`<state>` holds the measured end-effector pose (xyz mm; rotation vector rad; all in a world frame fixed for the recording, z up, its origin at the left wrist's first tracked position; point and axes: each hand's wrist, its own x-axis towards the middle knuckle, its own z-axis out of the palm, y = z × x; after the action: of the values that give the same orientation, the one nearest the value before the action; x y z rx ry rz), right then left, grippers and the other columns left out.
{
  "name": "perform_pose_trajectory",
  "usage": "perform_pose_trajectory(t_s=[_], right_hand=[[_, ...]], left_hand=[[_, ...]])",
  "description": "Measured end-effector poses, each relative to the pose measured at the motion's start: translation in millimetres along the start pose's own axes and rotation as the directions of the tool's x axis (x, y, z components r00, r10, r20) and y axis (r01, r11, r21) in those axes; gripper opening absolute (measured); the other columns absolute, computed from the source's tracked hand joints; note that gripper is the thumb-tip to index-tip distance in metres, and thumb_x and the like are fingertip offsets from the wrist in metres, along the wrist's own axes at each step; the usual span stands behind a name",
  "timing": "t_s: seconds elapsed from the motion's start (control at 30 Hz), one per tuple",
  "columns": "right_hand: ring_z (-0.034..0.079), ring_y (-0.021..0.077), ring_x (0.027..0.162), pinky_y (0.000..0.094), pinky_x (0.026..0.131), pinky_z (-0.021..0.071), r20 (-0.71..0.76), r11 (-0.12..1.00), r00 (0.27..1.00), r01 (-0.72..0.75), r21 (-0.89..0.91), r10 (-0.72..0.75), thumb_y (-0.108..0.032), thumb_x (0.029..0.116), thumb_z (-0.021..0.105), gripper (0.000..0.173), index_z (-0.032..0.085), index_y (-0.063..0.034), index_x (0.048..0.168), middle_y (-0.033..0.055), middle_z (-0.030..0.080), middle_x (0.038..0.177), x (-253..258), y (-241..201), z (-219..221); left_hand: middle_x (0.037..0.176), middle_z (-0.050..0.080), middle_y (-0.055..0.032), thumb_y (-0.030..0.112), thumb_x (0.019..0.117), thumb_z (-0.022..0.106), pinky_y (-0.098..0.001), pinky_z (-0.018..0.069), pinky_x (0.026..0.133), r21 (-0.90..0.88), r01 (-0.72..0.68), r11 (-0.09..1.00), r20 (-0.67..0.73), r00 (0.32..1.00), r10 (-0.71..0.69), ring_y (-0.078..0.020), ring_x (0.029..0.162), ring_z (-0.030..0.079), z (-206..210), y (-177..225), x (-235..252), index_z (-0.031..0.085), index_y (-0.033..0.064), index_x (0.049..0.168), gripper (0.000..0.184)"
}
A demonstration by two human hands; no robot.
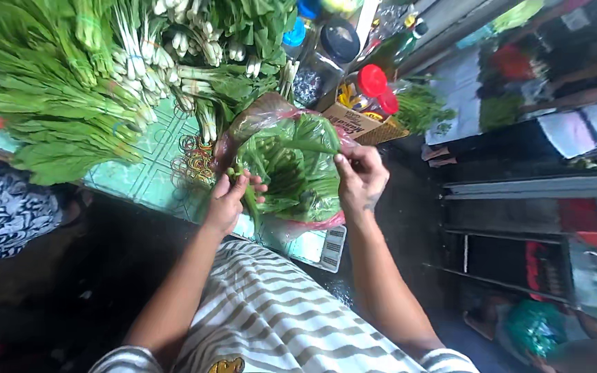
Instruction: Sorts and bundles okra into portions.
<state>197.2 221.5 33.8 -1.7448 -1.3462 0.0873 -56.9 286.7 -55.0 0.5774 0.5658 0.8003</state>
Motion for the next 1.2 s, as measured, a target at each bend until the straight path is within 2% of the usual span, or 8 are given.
perform_pose_trajectory(t_s=[0.13, 0.4, 0.67, 0.77, 0.83, 0.97, 1.1, 1.2], right_hand=[[0.067, 0.0179, 0.094, 0.036, 0.082, 0.061, -0.111, 0.967, 0.992, 0.082, 0.241, -0.057, -0.005, 0.0883, 0.076, 0.008, 0.076, -0.0078, 0.096, 0.0046, 0.069, 0.1, -44, -10, 30], [0.065, 0.016, 0.093, 0.0372, 0.087, 0.0533, -0.006, 0.961, 0.961, 0.278, -0.002, -0.278, -0.012, 0.0902, 0.075, 0.008, 0.08, -0.016, 0.093, 0.0002, 0.071, 0.089, -85, 1, 24], [0.069, 0.0138, 0.088, 0.0329, 0.08, 0.0607, -0.024, 0.88, 0.933, -0.329, 0.343, 0.359, -0.011, 0.0934, 0.073, 0.013, 0.073, -0.0034, 0.104, 0.0064, 0.071, 0.1, -55, 42, 28], [0.069, 0.0193, 0.092, 0.0401, 0.085, 0.0585, 0.208, 0.885, 0.874, -0.461, 0.071, 0.438, -0.023, 0.0916, 0.076, 0.037, 0.067, -0.0037, 0.122, 0.0107, 0.071, 0.106, -28, 66, 34], [0.068, 0.0287, 0.098, 0.0501, 0.089, 0.0566, 0.261, 0.928, 0.897, -0.309, -0.207, 0.357, -0.028, 0.0885, 0.078, 0.048, 0.062, -0.0021, 0.126, 0.0152, 0.069, 0.109, -29, 70, 37], [0.066, 0.0337, 0.104, 0.0532, 0.087, 0.0556, 0.426, 0.891, 0.904, 0.172, -0.421, 0.027, -0.029, 0.0958, 0.067, 0.021, 0.075, -0.0158, 0.109, 0.0126, 0.069, 0.106, -46, 74, 47], [0.064, 0.034, 0.109, 0.0536, 0.087, 0.0544, 0.569, 0.844, 0.811, 0.208, -0.494, 0.133, -0.029, 0.1008, 0.059, 0.021, 0.076, -0.0213, 0.109, 0.0128, 0.068, 0.112, -43, 73, 53], [0.064, 0.0342, 0.103, 0.0528, 0.085, 0.0539, 0.547, 0.856, 0.835, 0.236, -0.459, 0.063, -0.034, 0.099, 0.062, 0.022, 0.076, -0.0173, 0.101, 0.0137, 0.066, 0.105, -43, 57, 52]], left_hand=[[0.127, 0.065, -0.0224, 0.027, 0.1117, 0.035, -0.061, 0.0544, 0.097, -0.211, 0.049, 0.976, 0.037, 0.998, -0.042, -0.04, 0.114, 0.066, 46, -8, 8, 0.051, 0.0043, 0.137, 0.038], [0.121, 0.068, -0.0167, 0.032, 0.1105, 0.041, -0.056, 0.0559, 0.095, -0.261, -0.004, 0.965, 0.099, 0.995, 0.03, -0.0358, 0.109, 0.069, 50, -12, 5, 0.056, 0.0125, 0.131, 0.032], [0.12, 0.066, -0.0159, 0.027, 0.1121, 0.037, -0.0586, 0.0587, 0.09, 0.006, -0.053, 0.999, -0.16, 0.986, 0.053, -0.036, 0.108, 0.069, 28, -24, -1, 0.051, 0.0087, 0.13, 0.029], [0.117, 0.067, -0.015, 0.025, 0.1123, 0.037, -0.058, 0.0591, 0.089, 0.013, -0.044, 0.999, -0.211, 0.976, 0.045, -0.0348, 0.105, 0.07, 17, -21, -10, 0.053, 0.0086, 0.126, 0.027], [0.116, 0.067, -0.0138, 0.026, 0.1123, 0.037, -0.0565, 0.0594, 0.089, 0.025, -0.043, 0.999, -0.227, 0.973, 0.048, -0.0334, 0.104, 0.07, 13, -18, -17, 0.052, 0.0097, 0.126, 0.027], [0.116, 0.067, -0.0152, 0.026, 0.1124, 0.037, -0.0565, 0.0597, 0.088, 0.034, -0.057, 0.998, -0.244, 0.968, 0.063, -0.0335, 0.102, 0.071, 3, -17, -24, 0.052, 0.0093, 0.127, 0.027], [0.117, 0.067, -0.0132, 0.028, 0.112, 0.038, -0.053, 0.0609, 0.085, 0.049, -0.024, 0.999, -0.245, 0.969, 0.035, -0.0305, 0.099, 0.071, -4, -21, -30, 0.052, 0.0104, 0.127, 0.027], [0.117, 0.066, -0.0136, 0.026, 0.112, 0.038, -0.0533, 0.0607, 0.086, 0.052, -0.007, 0.999, -0.238, 0.971, 0.019, -0.0305, 0.099, 0.071, -11, -20, -31, 0.051, 0.0099, 0.129, 0.027]])
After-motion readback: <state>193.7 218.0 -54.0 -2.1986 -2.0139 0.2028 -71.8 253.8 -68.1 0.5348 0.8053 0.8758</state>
